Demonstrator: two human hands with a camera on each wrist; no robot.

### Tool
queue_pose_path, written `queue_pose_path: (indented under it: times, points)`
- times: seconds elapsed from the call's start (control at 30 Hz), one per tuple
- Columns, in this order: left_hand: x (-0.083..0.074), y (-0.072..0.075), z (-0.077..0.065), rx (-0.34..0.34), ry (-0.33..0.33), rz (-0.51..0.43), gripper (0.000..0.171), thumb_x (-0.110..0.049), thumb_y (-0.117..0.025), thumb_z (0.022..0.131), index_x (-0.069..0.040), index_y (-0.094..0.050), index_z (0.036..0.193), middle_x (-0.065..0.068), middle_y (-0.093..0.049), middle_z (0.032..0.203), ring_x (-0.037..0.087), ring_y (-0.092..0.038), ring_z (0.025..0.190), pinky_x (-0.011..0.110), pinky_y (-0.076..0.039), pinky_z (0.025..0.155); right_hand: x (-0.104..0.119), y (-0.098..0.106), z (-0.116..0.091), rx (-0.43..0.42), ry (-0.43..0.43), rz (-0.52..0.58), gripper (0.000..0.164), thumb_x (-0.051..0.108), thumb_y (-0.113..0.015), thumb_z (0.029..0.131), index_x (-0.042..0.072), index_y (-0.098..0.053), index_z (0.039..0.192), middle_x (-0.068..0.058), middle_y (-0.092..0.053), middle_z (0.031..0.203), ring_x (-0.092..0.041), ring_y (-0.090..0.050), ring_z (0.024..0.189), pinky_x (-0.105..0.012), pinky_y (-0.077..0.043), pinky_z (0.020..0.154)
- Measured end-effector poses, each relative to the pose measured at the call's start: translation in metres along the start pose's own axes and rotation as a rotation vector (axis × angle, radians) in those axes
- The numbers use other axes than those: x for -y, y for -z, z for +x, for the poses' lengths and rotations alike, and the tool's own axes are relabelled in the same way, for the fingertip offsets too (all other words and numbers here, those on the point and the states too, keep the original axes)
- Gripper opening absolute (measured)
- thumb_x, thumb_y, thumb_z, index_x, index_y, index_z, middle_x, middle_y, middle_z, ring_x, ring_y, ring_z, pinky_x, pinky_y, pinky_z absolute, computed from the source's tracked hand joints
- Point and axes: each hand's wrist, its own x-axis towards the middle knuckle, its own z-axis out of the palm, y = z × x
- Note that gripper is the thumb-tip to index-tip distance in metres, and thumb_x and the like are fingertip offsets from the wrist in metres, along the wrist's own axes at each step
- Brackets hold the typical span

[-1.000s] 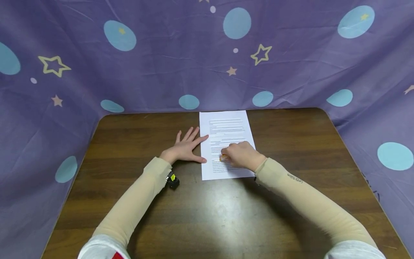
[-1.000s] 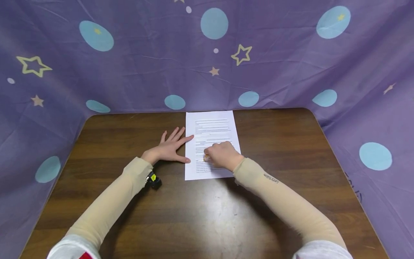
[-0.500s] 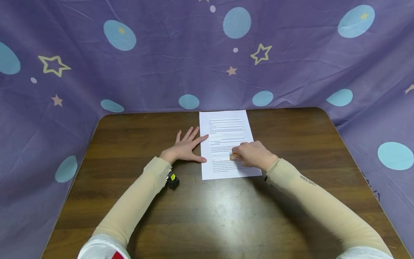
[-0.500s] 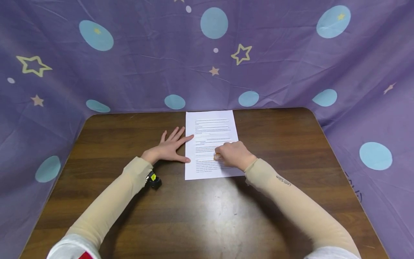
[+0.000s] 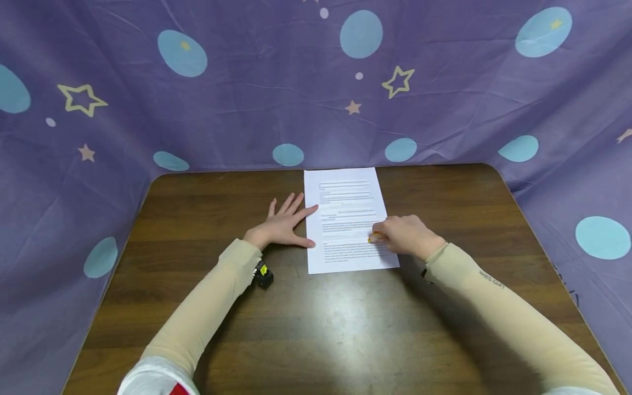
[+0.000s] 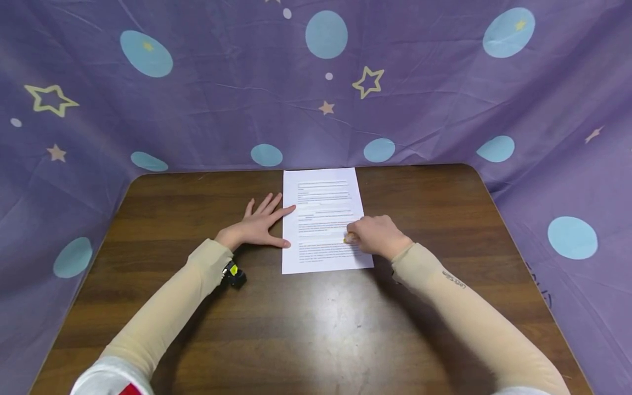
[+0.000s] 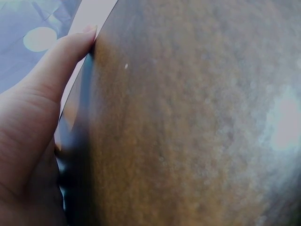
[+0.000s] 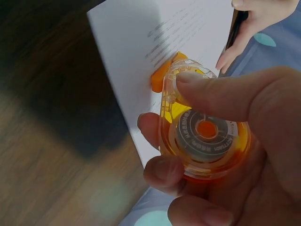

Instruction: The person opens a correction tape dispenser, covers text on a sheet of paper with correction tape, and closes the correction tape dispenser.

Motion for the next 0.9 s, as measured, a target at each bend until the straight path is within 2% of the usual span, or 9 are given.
queue_pose_path:
  times: [0.3, 0.63, 0.9]
  points:
    - [0.0, 0.0, 0.0, 0.003, 0.001, -0.007, 0.112, -0.08, -0.07, 0.08, -0.037, -0.015, 0.168, 0.007, 0.015, 0.175, 0.028, 0.02, 0.159, 0.065, 0.019, 0.118, -0.013, 0.003, -0.014, 0.015, -0.04, 0.001, 0.014, 0.004, -0.074, 0.089, 0.018, -0.07, 0.089, -0.001, -0.067, 0.08, -0.018, -0.056, 0.064, -0.04, -0.046, 0.05]
    - [-0.006, 0.004, -0.005, 0.001, 0.0, -0.019, 0.111, -0.072, -0.075, 0.082, -0.034, -0.017, 0.169, 0.01, 0.013, 0.175, 0.032, 0.017, 0.16, 0.067, 0.016, 0.119, -0.019, -0.001, -0.016, 0.032, -0.064, 0.023, 0.016, 0.004, -0.071, 0.091, 0.02, -0.073, 0.093, 0.001, -0.07, 0.083, -0.016, -0.054, 0.064, -0.037, -0.043, 0.049]
    - [-0.007, 0.005, -0.003, 0.006, 0.004, -0.01, 0.11, -0.072, -0.075, 0.082, -0.034, -0.017, 0.168, 0.01, 0.013, 0.175, 0.032, 0.017, 0.159, 0.068, 0.015, 0.119, -0.023, 0.002, -0.017, 0.01, -0.005, 0.027, 0.009, 0.009, -0.073, 0.093, 0.018, -0.072, 0.094, 0.0, -0.068, 0.081, -0.016, -0.054, 0.065, -0.039, -0.046, 0.051]
